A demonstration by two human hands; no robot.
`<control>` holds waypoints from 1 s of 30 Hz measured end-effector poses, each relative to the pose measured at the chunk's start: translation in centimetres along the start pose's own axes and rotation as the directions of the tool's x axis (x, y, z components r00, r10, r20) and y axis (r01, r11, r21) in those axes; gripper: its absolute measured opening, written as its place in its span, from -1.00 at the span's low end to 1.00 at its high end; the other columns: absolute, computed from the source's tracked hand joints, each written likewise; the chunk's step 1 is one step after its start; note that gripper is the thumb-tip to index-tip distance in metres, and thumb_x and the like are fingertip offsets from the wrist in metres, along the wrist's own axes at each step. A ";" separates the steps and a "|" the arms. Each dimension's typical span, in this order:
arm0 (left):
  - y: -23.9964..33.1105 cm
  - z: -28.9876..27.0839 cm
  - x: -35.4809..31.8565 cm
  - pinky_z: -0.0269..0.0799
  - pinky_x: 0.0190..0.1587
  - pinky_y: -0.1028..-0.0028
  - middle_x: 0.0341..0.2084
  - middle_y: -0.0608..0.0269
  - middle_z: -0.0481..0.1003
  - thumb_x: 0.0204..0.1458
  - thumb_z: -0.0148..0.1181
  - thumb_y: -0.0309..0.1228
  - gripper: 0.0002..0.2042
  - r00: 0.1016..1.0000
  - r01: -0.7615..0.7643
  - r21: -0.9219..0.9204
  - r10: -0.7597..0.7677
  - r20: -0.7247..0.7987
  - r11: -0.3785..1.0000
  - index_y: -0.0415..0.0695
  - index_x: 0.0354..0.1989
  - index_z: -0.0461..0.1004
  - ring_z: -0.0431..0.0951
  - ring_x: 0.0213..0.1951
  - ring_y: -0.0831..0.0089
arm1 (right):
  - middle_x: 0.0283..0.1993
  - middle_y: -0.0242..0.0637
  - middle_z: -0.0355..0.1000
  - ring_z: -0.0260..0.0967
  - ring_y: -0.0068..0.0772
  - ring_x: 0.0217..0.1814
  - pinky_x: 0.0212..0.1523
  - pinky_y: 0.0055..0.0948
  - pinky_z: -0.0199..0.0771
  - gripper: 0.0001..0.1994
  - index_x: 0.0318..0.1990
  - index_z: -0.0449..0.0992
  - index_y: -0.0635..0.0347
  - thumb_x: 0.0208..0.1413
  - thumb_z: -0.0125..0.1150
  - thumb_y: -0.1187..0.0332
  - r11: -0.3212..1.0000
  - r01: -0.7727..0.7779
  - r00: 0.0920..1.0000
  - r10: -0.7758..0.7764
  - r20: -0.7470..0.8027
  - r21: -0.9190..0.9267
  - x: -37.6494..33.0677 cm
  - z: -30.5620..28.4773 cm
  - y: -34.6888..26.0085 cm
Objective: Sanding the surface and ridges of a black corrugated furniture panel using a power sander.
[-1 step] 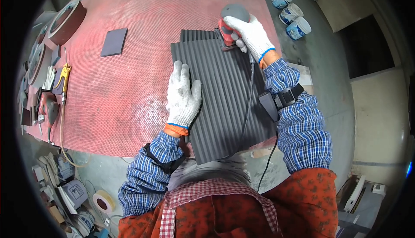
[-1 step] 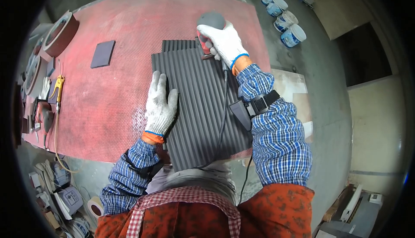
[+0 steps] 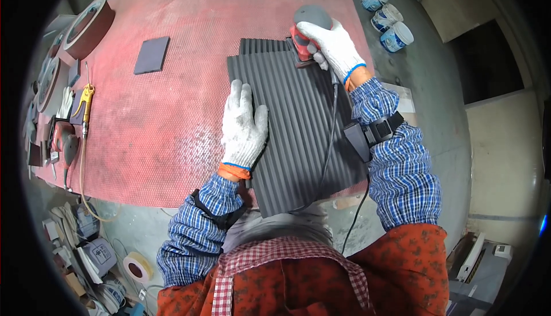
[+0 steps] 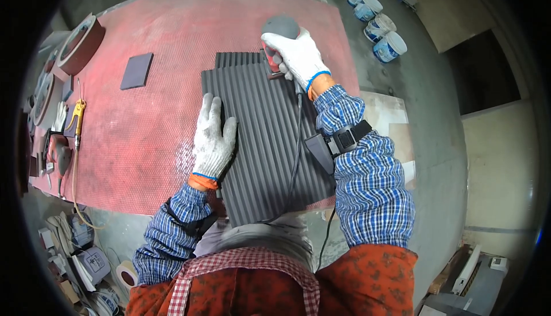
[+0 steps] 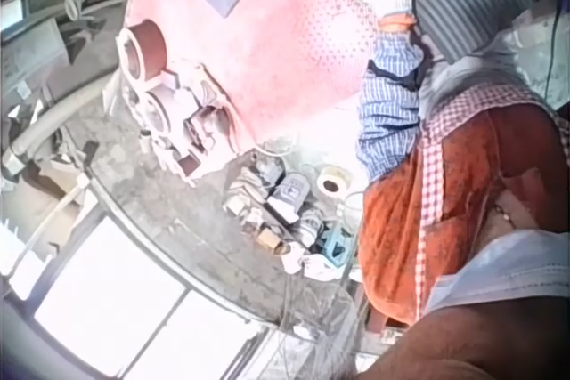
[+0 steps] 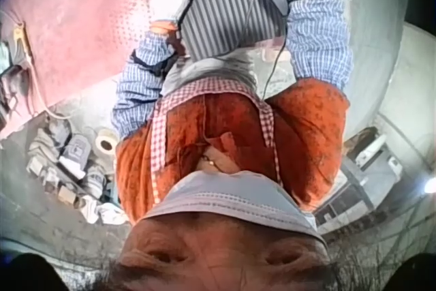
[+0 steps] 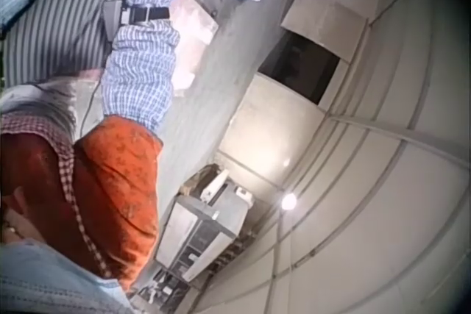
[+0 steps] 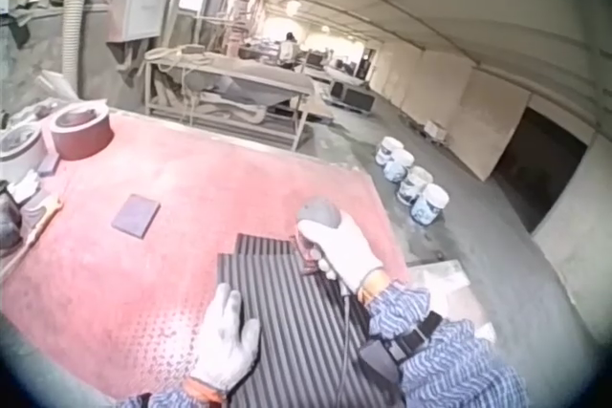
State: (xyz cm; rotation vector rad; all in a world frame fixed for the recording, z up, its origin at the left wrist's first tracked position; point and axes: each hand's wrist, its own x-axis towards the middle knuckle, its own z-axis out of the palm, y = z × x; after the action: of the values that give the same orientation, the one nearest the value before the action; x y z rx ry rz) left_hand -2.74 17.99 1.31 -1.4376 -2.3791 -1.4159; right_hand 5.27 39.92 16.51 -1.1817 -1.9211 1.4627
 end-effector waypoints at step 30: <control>-1.1 1.2 0.3 0.26 0.44 0.09 0.39 -0.36 0.26 0.21 0.20 -0.29 -0.45 0.999 0.008 0.021 -0.007 -0.034 1.000 -0.43 0.28 0.37 0.31 0.39 -0.21 | 0.13 -0.23 0.47 0.46 -0.59 -0.25 -0.34 -0.53 0.51 -0.10 0.55 0.06 0.19 0.07 0.45 0.45 0.865 -0.442 0.885 0.464 -0.046 0.236 -36.1 -5.5 4.4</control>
State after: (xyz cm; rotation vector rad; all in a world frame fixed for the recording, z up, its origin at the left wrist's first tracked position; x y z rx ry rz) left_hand -3.19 18.82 0.00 -1.3897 -2.3743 -1.4008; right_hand 30.25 13.11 19.40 -1.6399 -1.4207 1.7550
